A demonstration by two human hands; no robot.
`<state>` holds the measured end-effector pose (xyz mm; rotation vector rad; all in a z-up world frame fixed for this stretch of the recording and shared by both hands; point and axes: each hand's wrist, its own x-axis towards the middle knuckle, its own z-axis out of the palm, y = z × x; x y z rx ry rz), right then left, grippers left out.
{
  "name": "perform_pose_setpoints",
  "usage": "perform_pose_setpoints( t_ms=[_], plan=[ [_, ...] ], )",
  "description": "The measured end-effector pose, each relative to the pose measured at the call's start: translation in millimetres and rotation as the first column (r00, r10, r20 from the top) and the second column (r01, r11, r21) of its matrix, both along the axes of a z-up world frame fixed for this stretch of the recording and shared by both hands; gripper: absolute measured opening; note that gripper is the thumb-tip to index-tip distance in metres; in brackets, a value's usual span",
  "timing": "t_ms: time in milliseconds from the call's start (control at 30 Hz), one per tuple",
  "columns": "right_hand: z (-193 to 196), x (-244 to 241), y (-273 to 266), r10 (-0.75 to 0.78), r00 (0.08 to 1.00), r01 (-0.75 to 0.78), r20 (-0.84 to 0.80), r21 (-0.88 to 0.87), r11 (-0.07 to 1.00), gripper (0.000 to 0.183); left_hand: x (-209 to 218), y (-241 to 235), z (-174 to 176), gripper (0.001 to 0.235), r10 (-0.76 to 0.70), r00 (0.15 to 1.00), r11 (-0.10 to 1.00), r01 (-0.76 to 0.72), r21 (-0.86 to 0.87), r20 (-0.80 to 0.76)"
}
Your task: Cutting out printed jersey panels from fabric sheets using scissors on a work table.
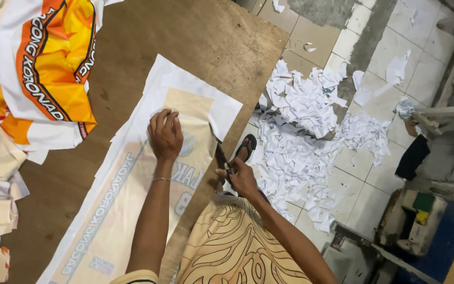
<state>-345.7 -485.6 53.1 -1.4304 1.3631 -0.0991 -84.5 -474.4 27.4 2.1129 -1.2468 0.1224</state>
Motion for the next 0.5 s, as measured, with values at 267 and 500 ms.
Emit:
perform_pose_setpoints(
  t_ms=[267, 500],
  plan=[
    [23.4, 52.7, 11.4, -0.102, 0.995, 0.101, -0.001, 0.112, 0.988, 0.078, 0.5, 0.1, 1.9, 0.023, -0.002, 1.0, 1.0, 0.002, -0.004, -0.024],
    [5.4, 79.4, 23.3, -0.227, 0.97, 0.219, 0.086, 0.088, 0.972, 0.075, 2.7, -0.1, -6.9, 0.025, 0.012, 0.998, 1.0, -0.012, -0.002, -0.057]
  ],
)
